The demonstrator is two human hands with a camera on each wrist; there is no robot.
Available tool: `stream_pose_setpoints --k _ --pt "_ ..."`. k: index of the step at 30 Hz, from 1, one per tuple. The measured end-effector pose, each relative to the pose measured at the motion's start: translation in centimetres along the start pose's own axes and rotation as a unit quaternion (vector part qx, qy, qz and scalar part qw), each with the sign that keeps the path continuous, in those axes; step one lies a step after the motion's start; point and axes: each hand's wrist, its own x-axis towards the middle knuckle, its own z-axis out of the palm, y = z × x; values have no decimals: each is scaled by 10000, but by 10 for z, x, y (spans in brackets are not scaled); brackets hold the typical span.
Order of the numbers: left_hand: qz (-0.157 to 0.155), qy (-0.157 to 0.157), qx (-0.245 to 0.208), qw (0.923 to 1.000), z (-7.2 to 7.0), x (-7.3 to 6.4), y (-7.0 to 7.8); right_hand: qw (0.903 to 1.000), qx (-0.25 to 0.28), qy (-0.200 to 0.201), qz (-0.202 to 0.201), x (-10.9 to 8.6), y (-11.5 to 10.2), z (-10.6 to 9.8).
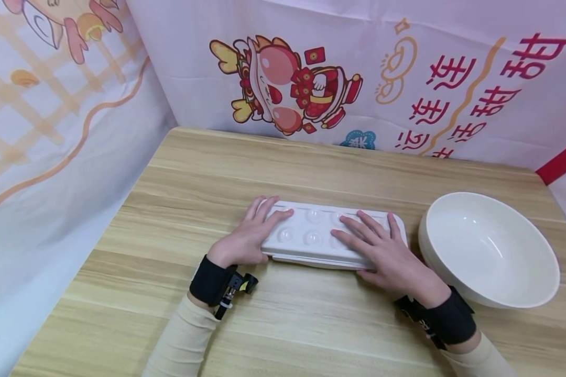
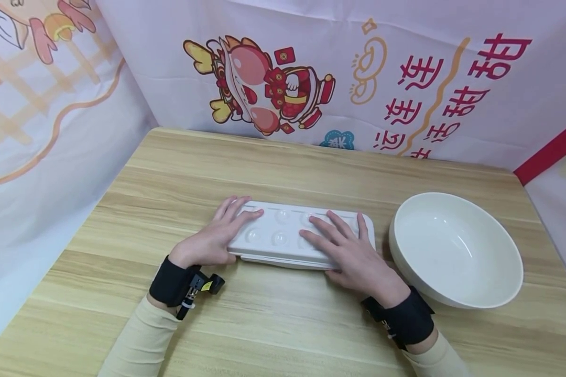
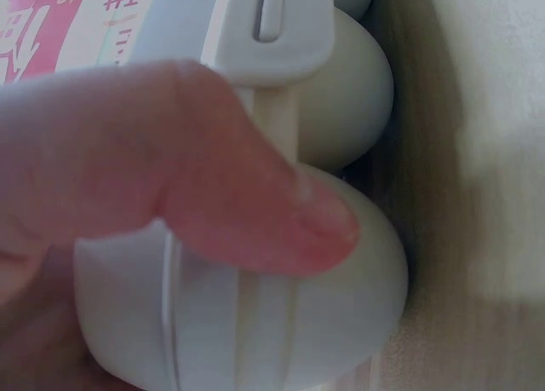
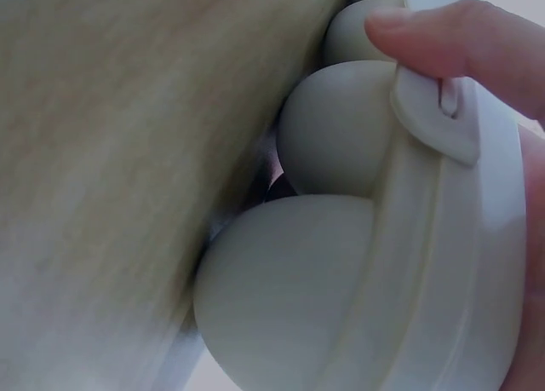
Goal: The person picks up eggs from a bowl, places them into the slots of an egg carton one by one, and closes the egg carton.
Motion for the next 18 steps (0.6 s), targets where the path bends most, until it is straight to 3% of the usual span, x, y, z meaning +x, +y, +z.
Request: stream_pose_setpoints --k 11,18 --pt "203 13 96 9997 11 13 2 9998 66 -42 172 -13 5 1" --pt "110 -85 96 9999 16 15 3 9995 180 -66 259 -15 6 6"
